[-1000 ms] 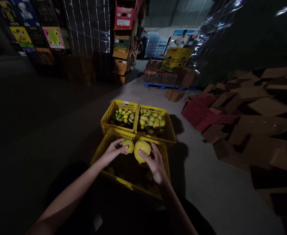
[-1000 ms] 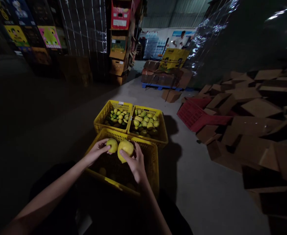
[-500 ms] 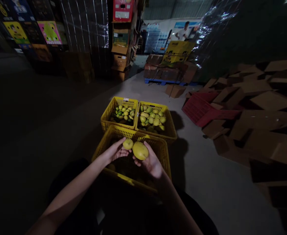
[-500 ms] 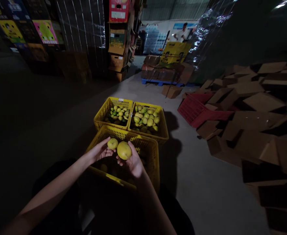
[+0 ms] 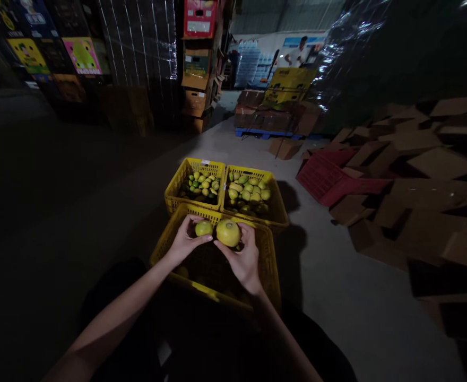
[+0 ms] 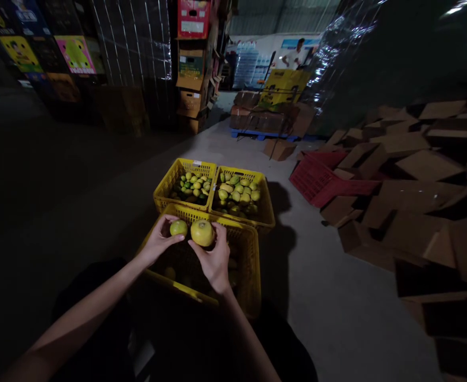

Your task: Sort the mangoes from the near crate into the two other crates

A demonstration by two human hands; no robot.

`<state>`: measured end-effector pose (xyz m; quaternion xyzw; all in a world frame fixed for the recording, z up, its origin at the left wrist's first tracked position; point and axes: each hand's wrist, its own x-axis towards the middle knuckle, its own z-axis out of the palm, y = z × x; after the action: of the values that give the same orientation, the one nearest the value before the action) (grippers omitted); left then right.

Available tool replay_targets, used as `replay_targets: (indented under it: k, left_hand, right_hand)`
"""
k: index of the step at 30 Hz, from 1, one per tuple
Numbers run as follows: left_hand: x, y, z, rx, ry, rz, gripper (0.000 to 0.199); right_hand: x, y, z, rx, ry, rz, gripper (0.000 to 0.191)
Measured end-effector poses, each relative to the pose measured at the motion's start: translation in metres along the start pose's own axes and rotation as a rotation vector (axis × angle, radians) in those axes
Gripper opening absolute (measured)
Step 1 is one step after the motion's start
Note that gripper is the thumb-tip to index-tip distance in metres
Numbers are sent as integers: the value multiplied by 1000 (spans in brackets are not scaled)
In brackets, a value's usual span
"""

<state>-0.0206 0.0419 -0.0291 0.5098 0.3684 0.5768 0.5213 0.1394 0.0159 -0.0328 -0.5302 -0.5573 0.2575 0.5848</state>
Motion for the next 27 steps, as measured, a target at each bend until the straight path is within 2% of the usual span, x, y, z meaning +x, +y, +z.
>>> replay_targets:
  k: [2,4,8,12,17,22,27]
  left_hand:
    - [-2,1,0,-19,-5,-1,44]
    - [-3,2,1,-95,-18,-51,43]
    - [-1,3,0,-388,-49,-291,47]
    - [4,4,-2,-583,-19,-481,43]
    - [8,6,-4,-653,24,-510,33]
    - [11,2,-4,-717,54,-517,31]
    - [13,-6,-3,-829,240,-582,22]
  right_hand:
    - [-2,2,3,-29,-10,-36,59]
    - [-2,3,6,4,2,4,62]
    - [2,-3,7,294,-74,248,59]
    - [2,-9,4,478,-158,442,44]
    - [1,-8,0,596,-272,633,40]
    - [0,-2,3,699,-369,703,39]
    - [-4,3,7,732,-497,708,29]
